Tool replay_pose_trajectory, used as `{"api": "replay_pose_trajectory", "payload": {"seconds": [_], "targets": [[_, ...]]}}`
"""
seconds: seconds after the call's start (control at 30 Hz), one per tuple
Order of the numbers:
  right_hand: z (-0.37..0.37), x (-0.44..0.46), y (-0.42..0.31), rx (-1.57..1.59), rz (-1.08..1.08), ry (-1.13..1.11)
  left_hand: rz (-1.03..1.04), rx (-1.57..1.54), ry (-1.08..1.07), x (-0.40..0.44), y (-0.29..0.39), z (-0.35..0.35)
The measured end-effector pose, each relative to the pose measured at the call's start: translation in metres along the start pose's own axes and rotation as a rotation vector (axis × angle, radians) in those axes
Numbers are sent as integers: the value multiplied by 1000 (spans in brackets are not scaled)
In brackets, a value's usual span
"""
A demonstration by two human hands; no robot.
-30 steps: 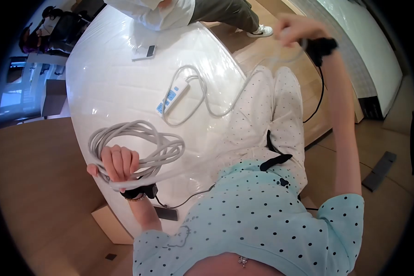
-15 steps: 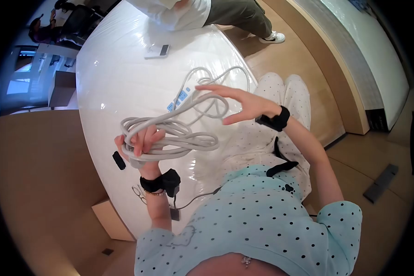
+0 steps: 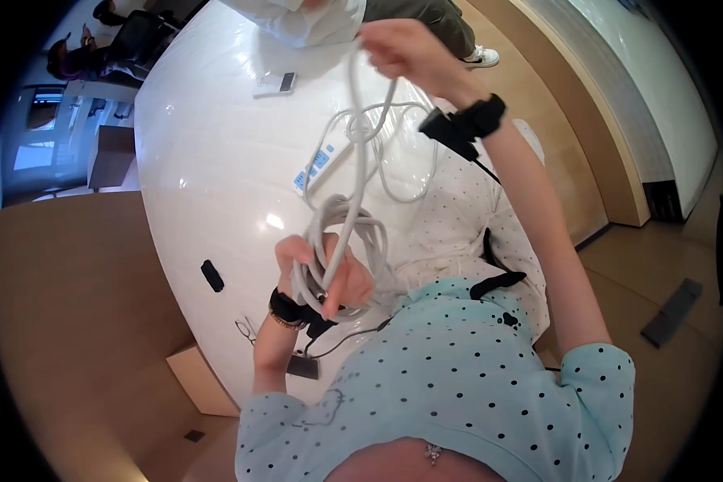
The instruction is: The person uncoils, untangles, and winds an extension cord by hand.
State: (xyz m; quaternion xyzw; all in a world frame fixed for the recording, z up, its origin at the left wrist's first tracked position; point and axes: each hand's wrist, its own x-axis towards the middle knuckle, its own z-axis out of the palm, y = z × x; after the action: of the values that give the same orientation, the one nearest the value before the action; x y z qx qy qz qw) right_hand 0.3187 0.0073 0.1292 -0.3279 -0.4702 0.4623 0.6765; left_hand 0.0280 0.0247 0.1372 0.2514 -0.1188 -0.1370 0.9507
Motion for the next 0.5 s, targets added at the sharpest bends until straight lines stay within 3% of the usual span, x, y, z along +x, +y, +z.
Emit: {"api": "replay_pose_trajectory", "payload": {"seconds": [0.03, 0.1, 0.13, 0.23, 0.33, 0.5], "targets": [[17, 8, 1, -271, 36, 152, -19, 6, -84, 8, -1, 0], [31, 15, 22, -414, 107, 157, -47, 11, -289, 23, -2, -5], [32, 18, 35, -367, 220, 114, -12, -46, -332, 28, -2, -6], [40, 11, 55, -189, 274, 147, 76, -192, -479, 43, 2, -4], [45, 12, 50, -21, 234, 198, 37, -101, -516, 47, 3, -7], [42, 27, 29, -47, 104, 200, -11, -112, -303, 42, -11, -16]]}}
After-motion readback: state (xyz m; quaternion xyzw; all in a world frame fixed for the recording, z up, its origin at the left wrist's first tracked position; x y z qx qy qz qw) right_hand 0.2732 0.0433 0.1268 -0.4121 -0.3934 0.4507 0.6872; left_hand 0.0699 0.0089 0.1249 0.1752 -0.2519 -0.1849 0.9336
